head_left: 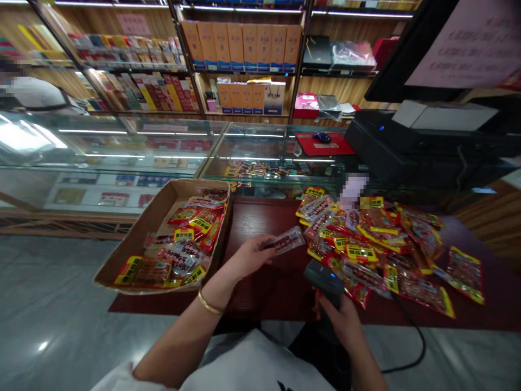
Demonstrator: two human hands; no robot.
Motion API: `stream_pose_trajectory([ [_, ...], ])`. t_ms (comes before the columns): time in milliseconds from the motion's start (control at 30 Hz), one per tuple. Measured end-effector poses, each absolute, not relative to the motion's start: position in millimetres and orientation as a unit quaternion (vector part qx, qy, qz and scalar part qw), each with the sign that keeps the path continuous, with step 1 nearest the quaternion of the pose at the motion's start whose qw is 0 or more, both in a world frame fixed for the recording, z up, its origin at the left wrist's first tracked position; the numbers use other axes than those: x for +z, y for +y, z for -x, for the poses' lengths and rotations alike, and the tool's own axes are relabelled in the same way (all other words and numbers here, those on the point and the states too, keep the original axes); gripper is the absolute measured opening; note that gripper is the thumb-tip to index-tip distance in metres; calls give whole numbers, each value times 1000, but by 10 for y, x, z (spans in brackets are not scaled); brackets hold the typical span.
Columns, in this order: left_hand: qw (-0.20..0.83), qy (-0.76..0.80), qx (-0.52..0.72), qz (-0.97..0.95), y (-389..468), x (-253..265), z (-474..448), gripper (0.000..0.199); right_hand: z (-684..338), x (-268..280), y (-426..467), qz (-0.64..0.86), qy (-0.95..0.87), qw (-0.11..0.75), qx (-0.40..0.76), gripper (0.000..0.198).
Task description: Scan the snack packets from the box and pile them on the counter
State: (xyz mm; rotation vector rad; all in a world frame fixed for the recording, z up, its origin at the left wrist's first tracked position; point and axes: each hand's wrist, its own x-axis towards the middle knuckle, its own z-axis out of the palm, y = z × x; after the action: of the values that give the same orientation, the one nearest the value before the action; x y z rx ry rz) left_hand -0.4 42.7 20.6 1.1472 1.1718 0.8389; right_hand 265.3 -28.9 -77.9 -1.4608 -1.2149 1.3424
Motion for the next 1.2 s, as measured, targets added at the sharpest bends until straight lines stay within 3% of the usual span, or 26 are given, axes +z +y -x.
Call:
stream_pose_trajectory([
  [200,581,566,317,-492,540,-218,-27,40,-2644,-779,-311,577,-493,398,515,59],
  [433,346,640,263,-633,439,-154,226,26,-2639,-780,-303,586,-513,384,496,60],
  [500,362,624,289,-629,409,-183,211,22,-2608,-733,-331,601,-521,377,475,58],
  [667,488,524,364,-596,356,-270,140,51,-2486,-494,-465,626,-559,352,413,40],
  [767,517,505,357,-592,342,-275,141,48,-2444,-383,-512,628,-601,334,365,34],
  [1200,541,520,344,-564,316,-263,204,43,-2568,-261,-582,656,-587,308,360,51],
])
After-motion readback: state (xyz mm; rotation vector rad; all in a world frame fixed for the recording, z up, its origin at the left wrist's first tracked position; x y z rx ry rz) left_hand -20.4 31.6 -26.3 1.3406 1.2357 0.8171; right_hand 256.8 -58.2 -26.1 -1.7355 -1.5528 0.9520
